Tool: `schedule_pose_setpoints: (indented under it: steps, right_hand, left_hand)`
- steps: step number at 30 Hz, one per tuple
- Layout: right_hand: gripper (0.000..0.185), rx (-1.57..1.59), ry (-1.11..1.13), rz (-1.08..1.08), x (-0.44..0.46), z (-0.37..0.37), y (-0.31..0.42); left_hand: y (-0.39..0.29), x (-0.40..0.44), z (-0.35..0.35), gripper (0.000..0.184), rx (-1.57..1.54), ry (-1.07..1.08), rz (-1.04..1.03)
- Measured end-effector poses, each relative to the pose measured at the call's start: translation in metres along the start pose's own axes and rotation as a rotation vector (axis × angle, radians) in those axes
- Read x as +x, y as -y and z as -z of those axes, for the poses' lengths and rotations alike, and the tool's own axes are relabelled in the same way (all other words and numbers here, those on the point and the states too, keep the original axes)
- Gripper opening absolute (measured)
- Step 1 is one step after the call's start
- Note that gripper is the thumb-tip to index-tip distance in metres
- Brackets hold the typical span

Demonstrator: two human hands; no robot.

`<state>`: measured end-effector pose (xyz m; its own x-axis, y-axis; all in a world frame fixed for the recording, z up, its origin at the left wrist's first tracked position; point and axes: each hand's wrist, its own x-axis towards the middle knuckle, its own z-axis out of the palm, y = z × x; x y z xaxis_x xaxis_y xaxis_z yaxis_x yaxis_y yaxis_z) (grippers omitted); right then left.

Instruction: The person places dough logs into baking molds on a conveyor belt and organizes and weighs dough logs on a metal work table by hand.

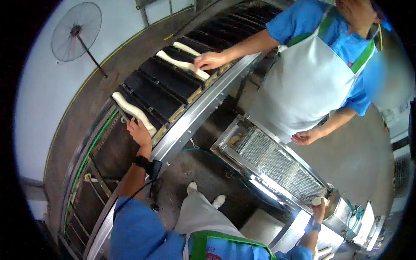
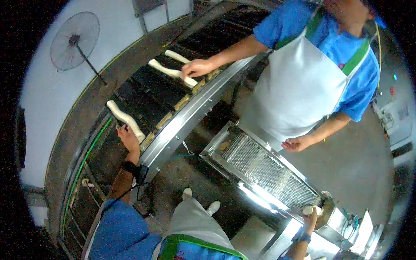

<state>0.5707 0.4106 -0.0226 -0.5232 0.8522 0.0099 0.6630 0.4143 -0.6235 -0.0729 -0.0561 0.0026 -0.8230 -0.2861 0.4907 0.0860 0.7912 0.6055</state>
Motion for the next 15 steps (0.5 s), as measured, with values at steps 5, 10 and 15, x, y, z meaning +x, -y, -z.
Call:
schedule_pose_setpoints:
  steps: [5, 10, 15]
  right_hand:
    - [0.028, 0.850, -0.077, -0.400, -0.015, 0.064, 0.051]
    - [0.036, 1.171, -0.001, -0.406, -0.005, 0.093, 0.198]
    - [0.044, 1.138, 0.146, -0.121, 0.016, 0.064, 0.359]
  left_hand:
    - [-0.018, -0.001, 0.017, 0.032, 0.045, 0.001, 0.068]
    - [-0.025, 0.001, 0.031, 0.032, 0.033, 0.101, 0.198]
    - [-0.034, 0.006, 0.042, 0.031, 0.065, 0.167, 0.268]
